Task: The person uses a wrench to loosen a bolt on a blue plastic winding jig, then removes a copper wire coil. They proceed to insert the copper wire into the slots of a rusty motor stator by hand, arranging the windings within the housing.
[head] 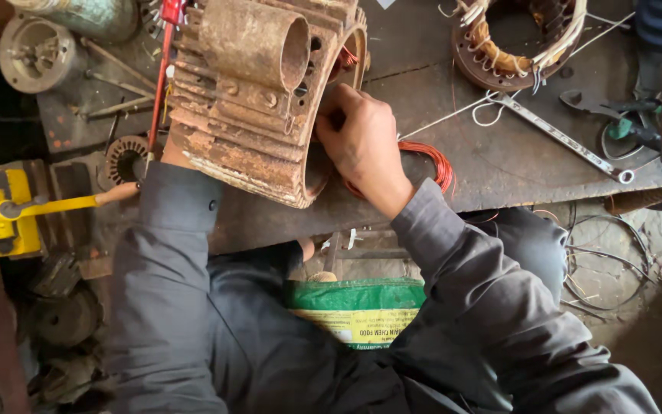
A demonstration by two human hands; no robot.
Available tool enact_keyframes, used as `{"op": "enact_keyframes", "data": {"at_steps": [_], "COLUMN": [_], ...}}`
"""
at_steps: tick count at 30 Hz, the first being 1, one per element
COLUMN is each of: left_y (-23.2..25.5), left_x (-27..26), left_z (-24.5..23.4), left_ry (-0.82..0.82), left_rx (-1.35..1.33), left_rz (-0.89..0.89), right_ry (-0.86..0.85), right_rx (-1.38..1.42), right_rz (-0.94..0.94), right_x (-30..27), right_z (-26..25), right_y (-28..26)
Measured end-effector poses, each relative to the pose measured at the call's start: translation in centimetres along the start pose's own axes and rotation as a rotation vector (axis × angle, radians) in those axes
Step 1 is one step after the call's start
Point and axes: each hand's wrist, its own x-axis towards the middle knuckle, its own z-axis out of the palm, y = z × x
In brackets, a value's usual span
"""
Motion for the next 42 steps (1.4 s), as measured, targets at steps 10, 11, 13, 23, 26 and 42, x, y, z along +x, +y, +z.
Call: {"op": "enact_keyframes", "data": {"at_steps": [10, 11, 13, 23, 26, 42], "left_y": [-8.3, -9.4, -10.4, -10.8, -12.4, -6.8], "left_x": [1.9, 2.6, 4.6, 3.2, 6.3, 3.9], "left_z": [-10.0, -10.6, -10.4, -10.6, -12.1, -7.9], "left_ry": [-0.019, -0.003, -0.013, -0.15, -0.098, -0.206], "left_rx": [0.024, 0.021, -0.016, 0.087, 0.271, -0.078], "left_rz": [-0.094, -0.118, -0.162, -0.025, -0.045, -0.113], "right_ry": [0.008, 0.01, -0.034, -0.226, -0.209, 0.237], "right_rx": [-0.028, -0.027, -0.033, -0.227, -0.242, -0.402], "right_rz": [-0.036, -0.059, -0.075, -0.188, -0.252, -0.266], "right_x": [-0.8, -0.7, -0.5, 0.3, 0.8, -1.5], "right_z": [0.4, 0.4, 0.2, -5.3, -6.6, -9.7], "right_y": [-0.8, -0.9, -1.3, -1.5, -1.0, -1.1]}}
